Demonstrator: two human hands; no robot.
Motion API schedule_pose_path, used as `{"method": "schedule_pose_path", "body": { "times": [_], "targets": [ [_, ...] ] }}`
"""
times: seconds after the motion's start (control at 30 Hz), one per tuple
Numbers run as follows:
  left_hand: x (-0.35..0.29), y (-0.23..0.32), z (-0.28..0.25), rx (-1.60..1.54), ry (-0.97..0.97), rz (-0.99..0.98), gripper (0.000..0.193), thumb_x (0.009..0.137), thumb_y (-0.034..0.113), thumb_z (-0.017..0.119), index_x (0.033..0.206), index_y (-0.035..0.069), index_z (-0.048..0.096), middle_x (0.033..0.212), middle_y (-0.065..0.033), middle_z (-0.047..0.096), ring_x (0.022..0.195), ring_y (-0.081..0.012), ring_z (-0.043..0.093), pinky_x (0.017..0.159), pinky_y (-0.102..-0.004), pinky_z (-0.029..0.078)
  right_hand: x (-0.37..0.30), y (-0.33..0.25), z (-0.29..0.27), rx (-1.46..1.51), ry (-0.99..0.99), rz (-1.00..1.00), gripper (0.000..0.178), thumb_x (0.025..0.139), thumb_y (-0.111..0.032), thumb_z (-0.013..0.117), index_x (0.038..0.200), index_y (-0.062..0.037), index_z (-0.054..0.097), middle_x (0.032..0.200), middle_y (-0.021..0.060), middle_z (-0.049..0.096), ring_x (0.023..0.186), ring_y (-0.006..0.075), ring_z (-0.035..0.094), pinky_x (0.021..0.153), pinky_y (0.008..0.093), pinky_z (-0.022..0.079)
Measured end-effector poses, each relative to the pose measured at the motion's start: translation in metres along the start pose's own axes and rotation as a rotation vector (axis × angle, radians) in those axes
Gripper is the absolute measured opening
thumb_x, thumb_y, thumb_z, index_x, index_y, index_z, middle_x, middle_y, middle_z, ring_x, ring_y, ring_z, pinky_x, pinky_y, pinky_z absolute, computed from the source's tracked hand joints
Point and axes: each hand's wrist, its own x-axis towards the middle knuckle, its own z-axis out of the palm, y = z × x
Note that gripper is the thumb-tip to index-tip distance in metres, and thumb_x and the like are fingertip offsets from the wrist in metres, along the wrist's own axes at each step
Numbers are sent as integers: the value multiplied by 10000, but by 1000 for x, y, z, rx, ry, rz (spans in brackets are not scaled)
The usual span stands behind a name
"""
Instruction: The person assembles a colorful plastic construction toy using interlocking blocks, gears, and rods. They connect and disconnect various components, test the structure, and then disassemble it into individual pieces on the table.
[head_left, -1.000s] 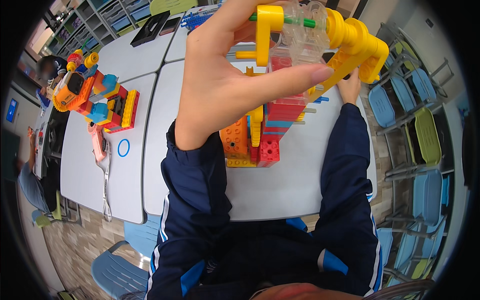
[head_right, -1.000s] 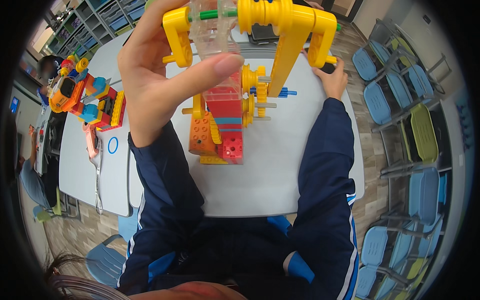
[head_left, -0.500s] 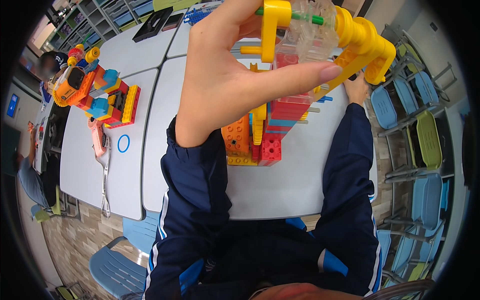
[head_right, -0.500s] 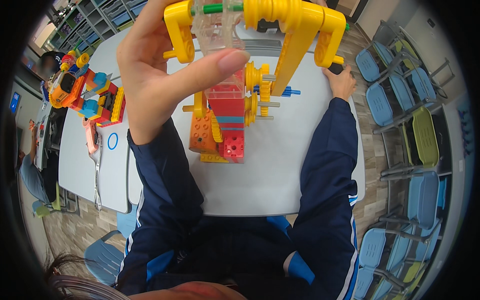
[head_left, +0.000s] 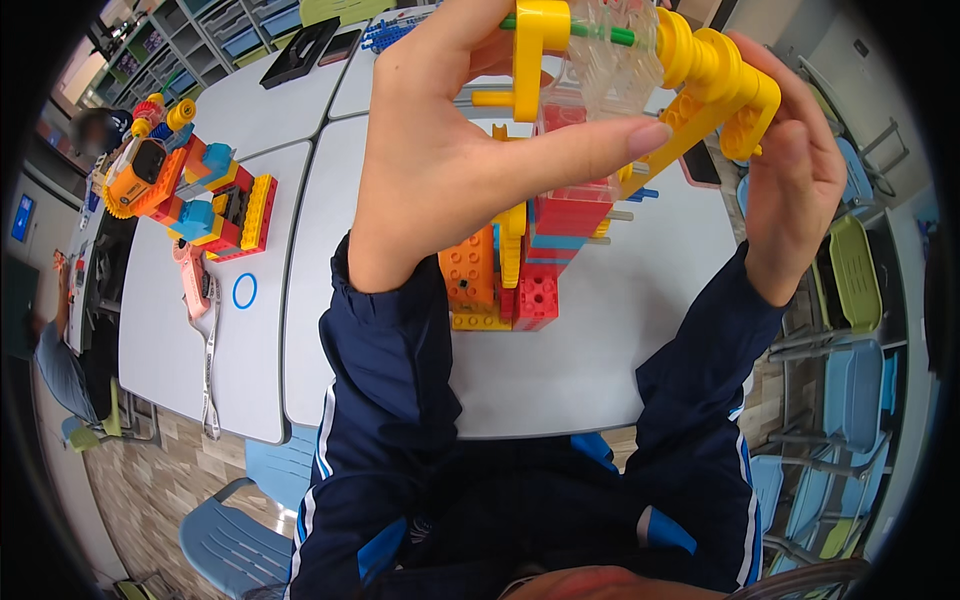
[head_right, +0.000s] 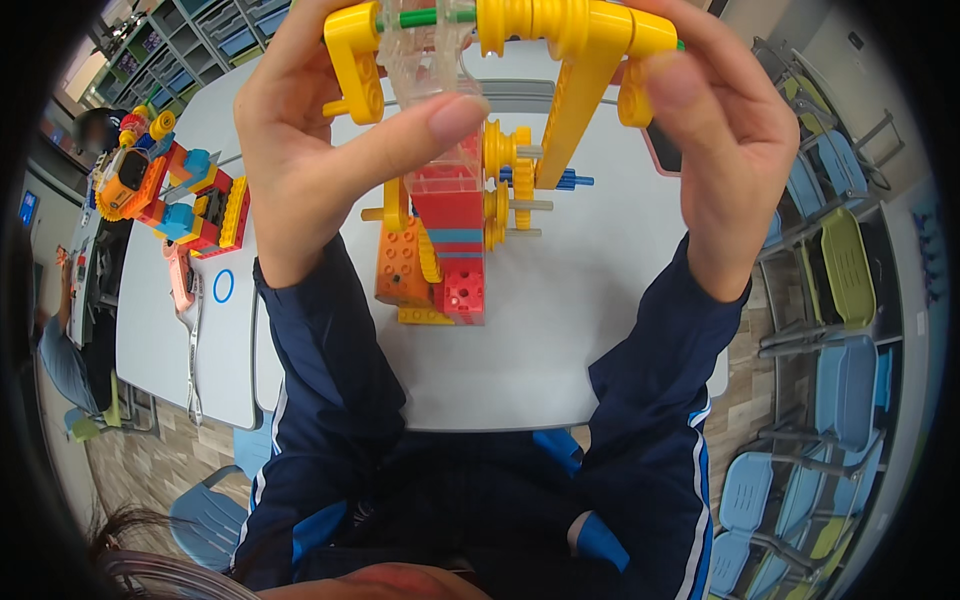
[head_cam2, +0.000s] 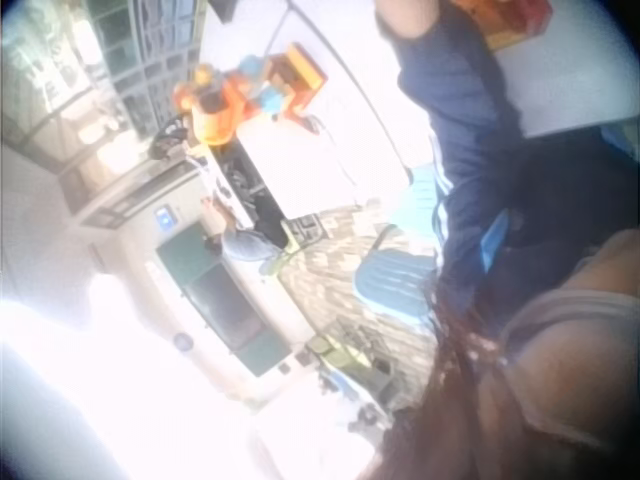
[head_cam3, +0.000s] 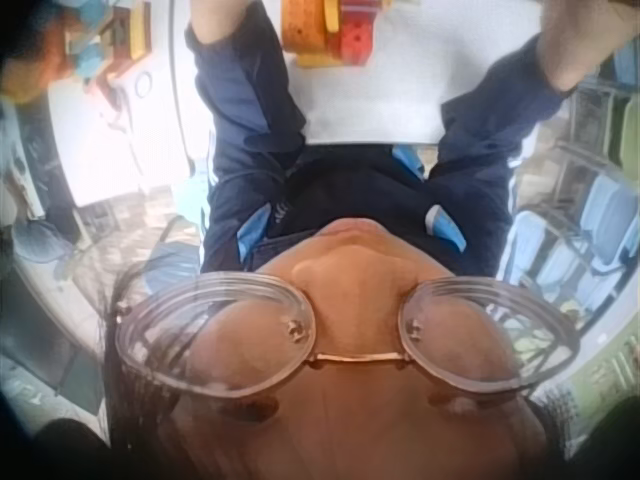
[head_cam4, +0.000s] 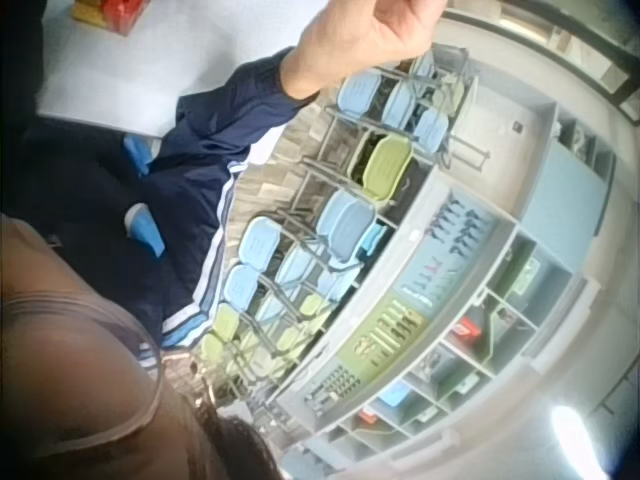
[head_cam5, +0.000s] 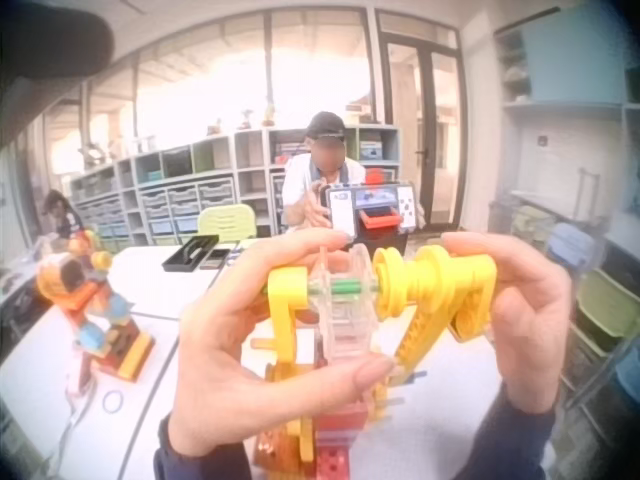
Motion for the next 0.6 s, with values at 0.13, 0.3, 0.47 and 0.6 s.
{"method": "schedule_pose_path", "body": {
  "times": [0.13,0.3,0.47,0.6],
  "targets": [
    [1,-3,-4,0,-36,17,654,722,103,851,1290,-12,547,1145,-121,637,1061,-202,649,908,-314,527,-5,-4,0,-131,59,70,395,947,-158,643,1263,75,600,1221,171,655,1116,194,632,996,286,458],
    [0,-2,-7,70,-18,18,637,716,116,861,1265,-10,565,1140,-111,635,1051,-190,644,896,-304,522,-4,-7,11,-179,127,23,361,928,-123,671,1228,73,627,1174,161,681,1063,188,653,965,280,479],
    [0,-4,-3,32,7,-3,636,701,119,870,1253,-8,580,1140,-102,635,1050,-179,636,907,-306,509,-5,-8,5,-216,158,3,353,918,-133,691,1206,67,646,1154,159,690,1045,185,660,947,276,488],
    [-1,-10,-7,-8,-2,0,634,696,113,871,1250,-6,587,1136,-105,638,1047,-180,638,915,-309,505,-5,-9,-2,-261,171,-19,352,920,-128,690,1209,67,644,1153,155,690,1034,180,660,949,272,485]
  ]
}}
